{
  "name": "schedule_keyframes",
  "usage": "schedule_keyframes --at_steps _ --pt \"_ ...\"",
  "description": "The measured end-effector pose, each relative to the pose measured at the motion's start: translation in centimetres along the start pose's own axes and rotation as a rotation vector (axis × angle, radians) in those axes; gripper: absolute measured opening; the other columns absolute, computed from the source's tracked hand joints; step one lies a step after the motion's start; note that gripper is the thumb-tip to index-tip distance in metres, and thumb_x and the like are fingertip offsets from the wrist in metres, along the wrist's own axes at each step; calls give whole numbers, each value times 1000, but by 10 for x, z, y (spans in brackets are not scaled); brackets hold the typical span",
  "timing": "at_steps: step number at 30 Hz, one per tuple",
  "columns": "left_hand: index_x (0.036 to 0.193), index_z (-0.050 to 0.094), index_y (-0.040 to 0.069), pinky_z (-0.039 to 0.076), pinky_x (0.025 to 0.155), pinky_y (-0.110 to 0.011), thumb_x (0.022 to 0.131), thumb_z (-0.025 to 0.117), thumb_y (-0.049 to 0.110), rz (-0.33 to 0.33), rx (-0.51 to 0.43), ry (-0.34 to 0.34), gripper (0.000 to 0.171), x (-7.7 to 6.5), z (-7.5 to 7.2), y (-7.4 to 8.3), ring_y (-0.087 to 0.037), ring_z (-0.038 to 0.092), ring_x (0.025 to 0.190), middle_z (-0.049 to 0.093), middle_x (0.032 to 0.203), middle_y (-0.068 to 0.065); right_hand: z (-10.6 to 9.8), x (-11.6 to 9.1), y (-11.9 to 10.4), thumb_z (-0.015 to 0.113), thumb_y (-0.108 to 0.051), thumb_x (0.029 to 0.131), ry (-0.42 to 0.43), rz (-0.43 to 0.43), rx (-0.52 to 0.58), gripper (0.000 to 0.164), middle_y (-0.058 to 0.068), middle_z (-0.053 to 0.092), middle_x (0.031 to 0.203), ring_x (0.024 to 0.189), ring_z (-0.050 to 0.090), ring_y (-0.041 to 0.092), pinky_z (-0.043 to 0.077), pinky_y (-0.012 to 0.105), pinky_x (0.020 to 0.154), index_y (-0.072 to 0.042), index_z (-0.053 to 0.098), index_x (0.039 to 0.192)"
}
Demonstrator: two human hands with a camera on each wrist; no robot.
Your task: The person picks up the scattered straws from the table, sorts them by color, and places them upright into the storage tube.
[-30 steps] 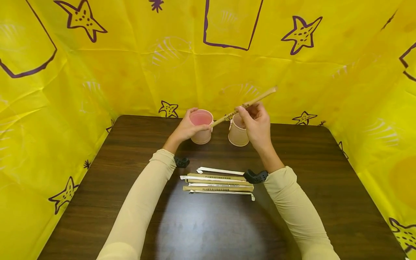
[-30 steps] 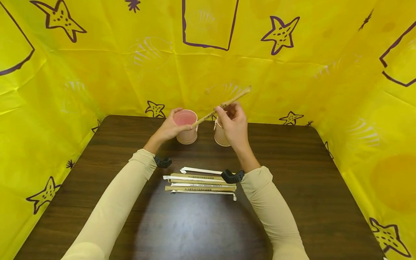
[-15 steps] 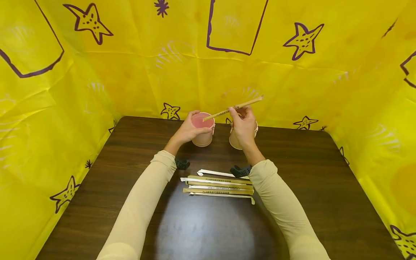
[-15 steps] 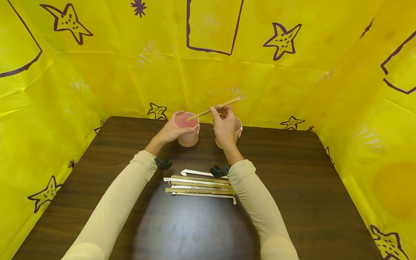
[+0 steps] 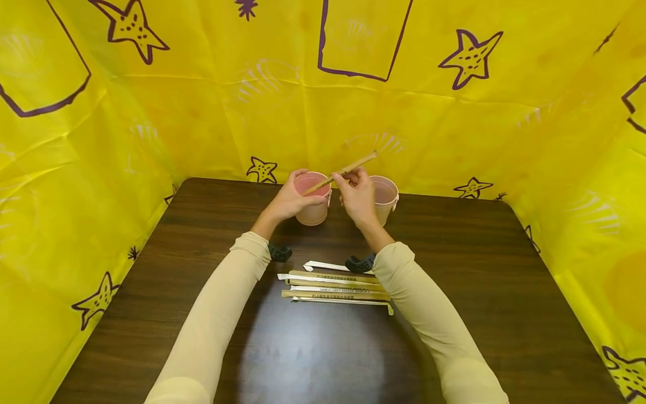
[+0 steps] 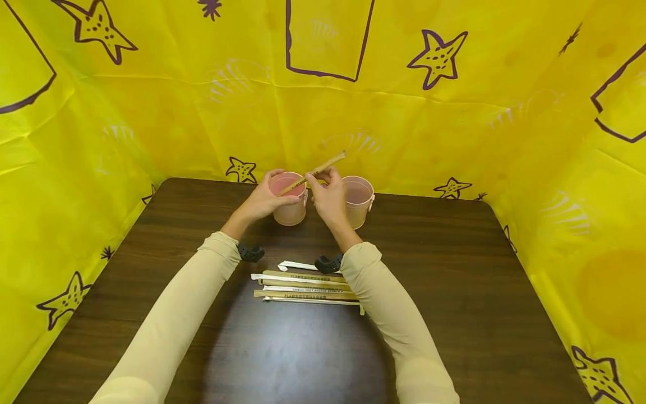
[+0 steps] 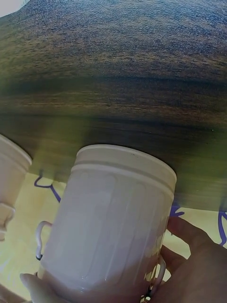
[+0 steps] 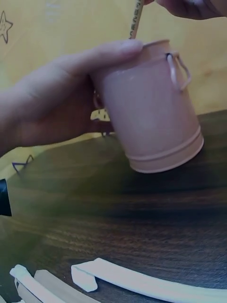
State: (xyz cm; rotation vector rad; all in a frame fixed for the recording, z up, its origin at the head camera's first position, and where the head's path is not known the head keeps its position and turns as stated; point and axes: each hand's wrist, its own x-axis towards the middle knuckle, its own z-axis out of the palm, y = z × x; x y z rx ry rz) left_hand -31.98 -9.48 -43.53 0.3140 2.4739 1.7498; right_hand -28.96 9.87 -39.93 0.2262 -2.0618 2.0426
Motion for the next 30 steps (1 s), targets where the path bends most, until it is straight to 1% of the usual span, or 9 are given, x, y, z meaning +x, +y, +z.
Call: schedule_keyframes --at_steps 4,9,14,16,19,21,24,26,30 --pt "156 26 15 40 117 -48 77 90 36 -6 -5 -8 104 0 -1 1 -31 51 136 48 149 -16 7 -1 4 73 -17 96 -21 -12 -47 33 14 71 99 47 52 8 45 19 45 3 57 117" --pt "158 23 16 39 117 -49 79 88 37 -20 6 -21 104 -1 0 1 -32 49 137 44 152 -17 13 -5 5 72 -15 96 -44 52 -30 27 15 70 100 47 51 6 44 21 46 1 57 114" --pt "158 23 15 40 116 -49 80 87 36 -13 7 -15 103 -3 0 3 -33 51 135 45 151 -18 16 -8 7 71 -15 96 -74 74 -17 26 26 68 103 49 51 7 43 20 47 0 56 113" --pt "158 23 14 40 116 -49 80 87 35 -8 6 -14 102 -4 0 3 -33 51 135 44 152 -18 16 -9 9 71 -14 96 -74 71 -24 27 23 69 101 49 50 7 42 18 47 1 56 113" --pt "158 24 14 40 117 -48 80 87 33 -2 0 -10 102 -3 -1 2 -33 51 135 44 152 -18 15 -9 12 71 -14 96 -70 78 -19 32 12 69 96 50 50 9 41 18 46 4 56 118" --pt "157 25 14 40 117 -48 79 88 32 -3 -1 -5 102 -3 -1 1 -33 51 135 44 152 -17 14 -10 13 72 -14 96 -70 82 -18 36 9 70 97 51 50 9 41 18 46 5 55 122" --pt "156 27 16 40 116 -48 78 89 33 -9 -2 10 101 -4 -1 0 -32 51 134 45 151 -16 11 -12 11 73 -17 95 -77 84 -37 41 14 72 105 51 51 9 42 18 46 3 55 127" --pt "157 26 16 39 117 -48 78 89 34 -15 -1 10 101 -4 -1 1 -32 51 134 45 151 -16 7 -12 9 74 -19 95 -77 85 -63 41 19 72 112 51 52 9 43 18 46 1 56 127" --pt "158 24 17 38 118 -49 80 87 35 -20 4 -1 102 -5 0 2 -33 50 136 45 152 -17 -4 -15 3 74 -22 95 -84 105 -140 43 18 70 120 54 55 11 46 18 47 -4 55 129"
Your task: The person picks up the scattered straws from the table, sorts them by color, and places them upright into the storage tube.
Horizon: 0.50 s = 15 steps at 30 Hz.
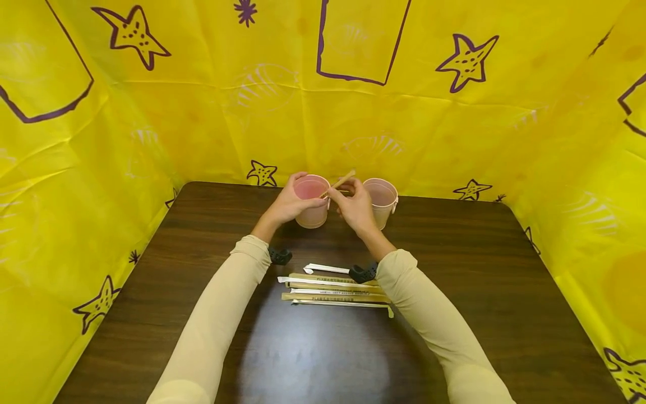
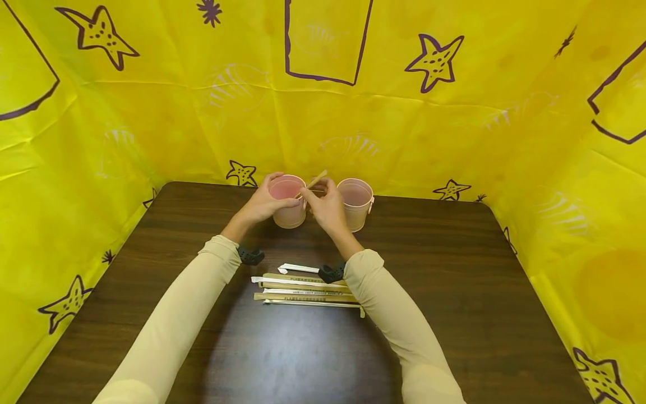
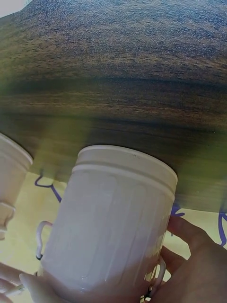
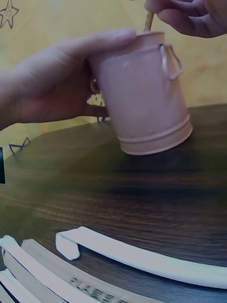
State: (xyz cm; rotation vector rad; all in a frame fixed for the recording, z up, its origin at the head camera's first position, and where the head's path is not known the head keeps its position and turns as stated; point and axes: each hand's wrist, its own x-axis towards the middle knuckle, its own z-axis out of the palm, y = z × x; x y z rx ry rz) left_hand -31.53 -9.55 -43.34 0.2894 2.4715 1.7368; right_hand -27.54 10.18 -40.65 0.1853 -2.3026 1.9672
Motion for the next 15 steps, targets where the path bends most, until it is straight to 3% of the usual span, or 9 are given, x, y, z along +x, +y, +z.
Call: schedule_keyframes --at_steps 8,15 --pt "159 23 16 38 119 -49 80 88 34 1 -1 -11 103 -1 2 1 -33 49 137 45 153 -17 -24 -15 -6 72 -28 96 -51 26 -125 52 14 66 127 61 61 23 51 21 51 -5 50 137" --pt "159 25 18 39 118 -49 79 88 36 0 12 4 104 -1 1 0 -34 51 136 46 152 -17 -35 -35 3 70 -22 98 -155 -14 -175 51 18 64 122 59 56 14 50 24 54 -4 46 139"
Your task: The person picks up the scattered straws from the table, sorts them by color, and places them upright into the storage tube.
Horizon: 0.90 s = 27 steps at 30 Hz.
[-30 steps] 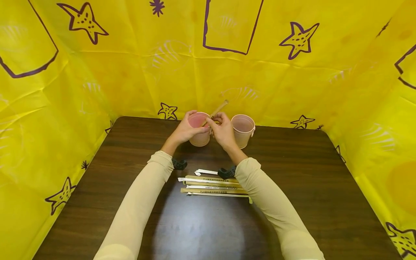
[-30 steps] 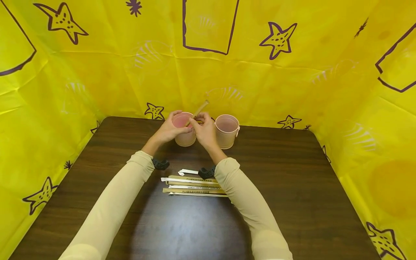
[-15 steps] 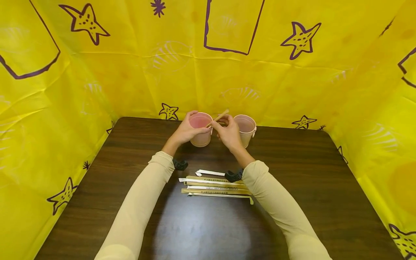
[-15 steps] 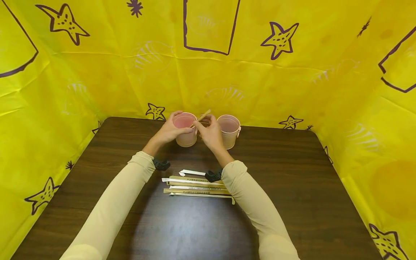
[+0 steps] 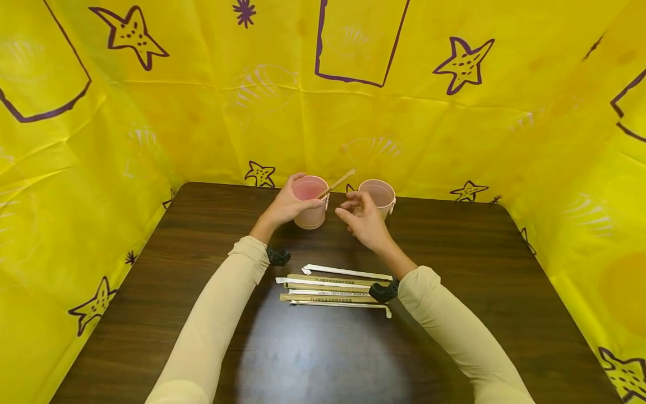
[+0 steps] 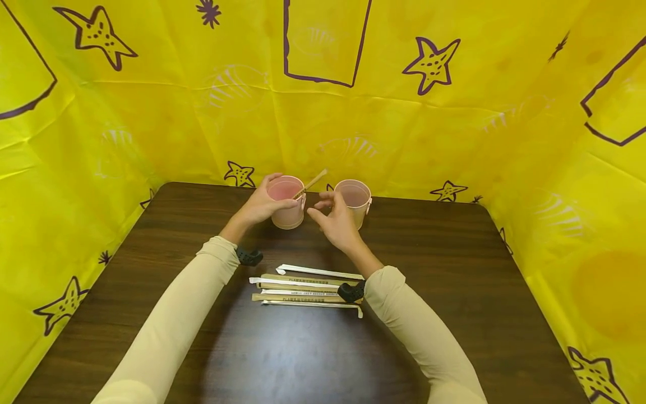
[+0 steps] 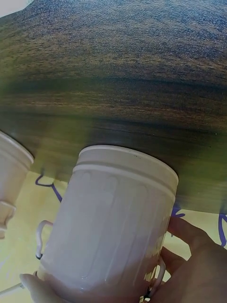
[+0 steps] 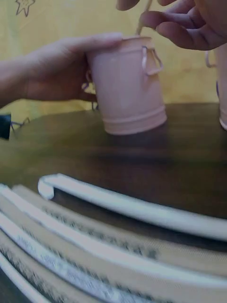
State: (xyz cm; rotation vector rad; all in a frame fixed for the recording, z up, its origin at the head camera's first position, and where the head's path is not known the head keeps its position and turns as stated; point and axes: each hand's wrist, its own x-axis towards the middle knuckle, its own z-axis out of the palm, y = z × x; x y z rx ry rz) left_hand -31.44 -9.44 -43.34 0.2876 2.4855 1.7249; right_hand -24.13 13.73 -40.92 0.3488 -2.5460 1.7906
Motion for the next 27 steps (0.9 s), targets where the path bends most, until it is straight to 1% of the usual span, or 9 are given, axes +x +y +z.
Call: schedule_keyframes --at_steps 4,6,9,11,15,19,21,23,27 --pt "158 25 19 38 118 -50 78 88 37 -3 2 0 104 0 -1 0 -33 51 136 46 151 -16 0 -13 10 71 -21 97 -64 -8 -75 49 18 67 117 61 58 16 53 27 57 -4 49 136" --pt "158 25 20 38 118 -50 79 88 39 -6 5 -4 104 0 -1 0 -33 50 137 46 152 -16 0 -22 13 72 -23 96 -95 -12 -147 45 15 68 116 64 58 16 52 25 60 -5 53 134" --pt "158 24 20 38 118 -50 78 88 40 -11 5 -8 104 0 -1 0 -33 50 137 46 152 -16 1 -38 13 75 -24 94 -154 -42 -259 42 14 69 117 68 57 17 49 24 62 -5 59 128" --pt "159 24 20 37 118 -50 79 88 40 -13 7 -9 104 0 -1 0 -33 49 137 46 152 -16 1 -47 11 76 -24 93 -196 -66 -305 40 13 70 117 68 56 18 47 24 62 -4 62 125" --pt "159 24 20 37 118 -51 78 88 41 -15 10 -10 105 0 0 -1 -34 49 137 45 152 -17 2 -64 10 75 -23 94 -287 -101 -343 29 8 73 107 70 60 16 50 23 64 -6 68 115" --pt "159 24 20 37 119 -50 78 88 41 -18 10 -14 105 1 1 -1 -33 49 138 45 153 -17 4 -77 13 73 -21 95 -354 -113 -412 13 2 74 96 78 65 8 53 21 70 -11 71 103" --pt "159 24 21 37 119 -50 78 88 40 -18 9 -18 106 2 1 -1 -33 49 138 45 153 -17 5 -81 16 73 -19 95 -368 -122 -457 8 0 74 94 82 66 7 54 21 73 -12 72 99" --pt "159 24 21 37 119 -50 78 88 40 -17 8 -17 105 2 1 0 -33 49 138 45 153 -17 6 -84 18 73 -17 94 -365 -150 -504 5 -2 73 93 84 66 8 54 22 75 -13 74 97" --pt "159 25 20 37 118 -50 78 88 38 -18 7 -9 104 2 1 1 -33 49 138 45 152 -16 8 -86 25 74 -16 94 -339 -217 -577 4 -2 72 91 83 65 10 54 25 76 -12 76 94"
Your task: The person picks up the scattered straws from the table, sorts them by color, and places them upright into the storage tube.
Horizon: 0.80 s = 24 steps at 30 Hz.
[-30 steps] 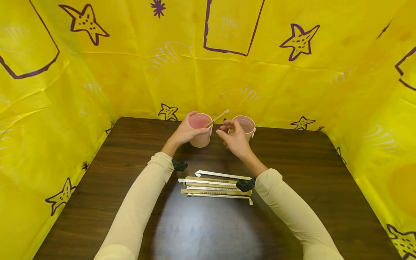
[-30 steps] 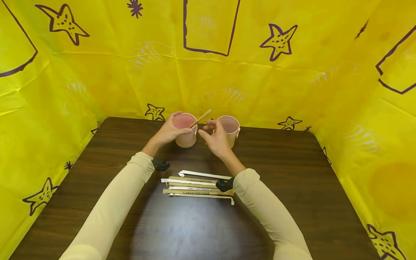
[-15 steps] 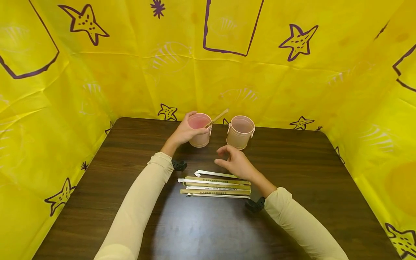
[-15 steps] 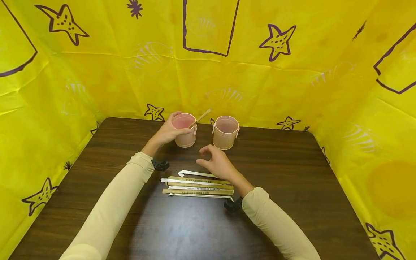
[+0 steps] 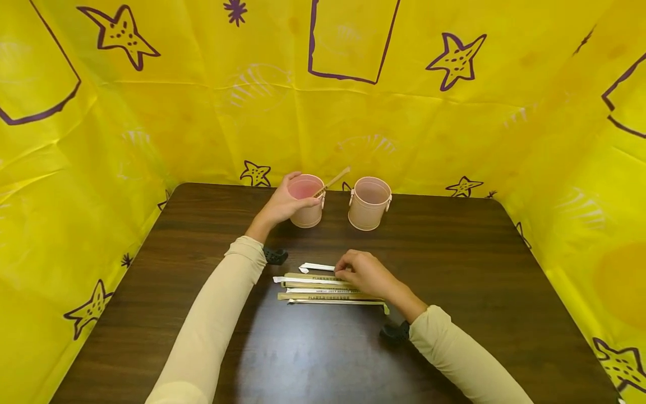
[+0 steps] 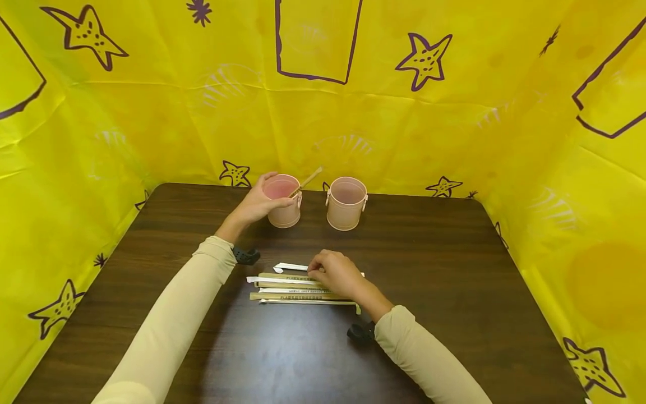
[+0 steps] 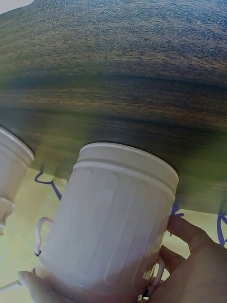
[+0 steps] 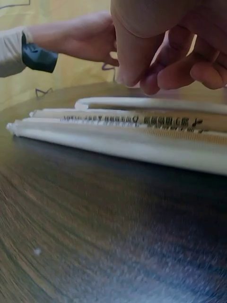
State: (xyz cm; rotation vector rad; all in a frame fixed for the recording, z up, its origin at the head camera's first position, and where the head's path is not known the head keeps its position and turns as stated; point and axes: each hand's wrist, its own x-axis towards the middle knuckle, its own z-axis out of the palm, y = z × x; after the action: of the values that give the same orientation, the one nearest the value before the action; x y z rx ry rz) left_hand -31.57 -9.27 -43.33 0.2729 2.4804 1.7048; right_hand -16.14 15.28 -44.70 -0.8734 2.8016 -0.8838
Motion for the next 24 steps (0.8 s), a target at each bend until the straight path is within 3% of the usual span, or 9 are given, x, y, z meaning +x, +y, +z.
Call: schedule_keyframes --at_steps 12,19,24 --pt "159 24 20 37 119 -51 80 87 36 6 -3 -4 104 -4 2 1 -34 48 138 44 154 -16 19 -1 4 75 -14 92 24 14 -51 9 -3 68 92 84 66 12 53 27 76 -14 79 99" --pt "159 24 19 37 119 -50 79 88 35 6 -11 4 104 -4 -1 3 -34 48 138 44 154 -17 22 3 0 78 -20 91 17 46 -70 4 -6 65 91 80 60 9 50 26 72 -17 79 93" --pt "159 24 18 36 119 -50 79 88 34 11 -22 3 104 -3 -1 1 -33 48 138 44 154 -17 22 2 -1 75 -19 92 19 23 -92 4 -6 66 92 82 62 10 53 30 75 -15 77 90"
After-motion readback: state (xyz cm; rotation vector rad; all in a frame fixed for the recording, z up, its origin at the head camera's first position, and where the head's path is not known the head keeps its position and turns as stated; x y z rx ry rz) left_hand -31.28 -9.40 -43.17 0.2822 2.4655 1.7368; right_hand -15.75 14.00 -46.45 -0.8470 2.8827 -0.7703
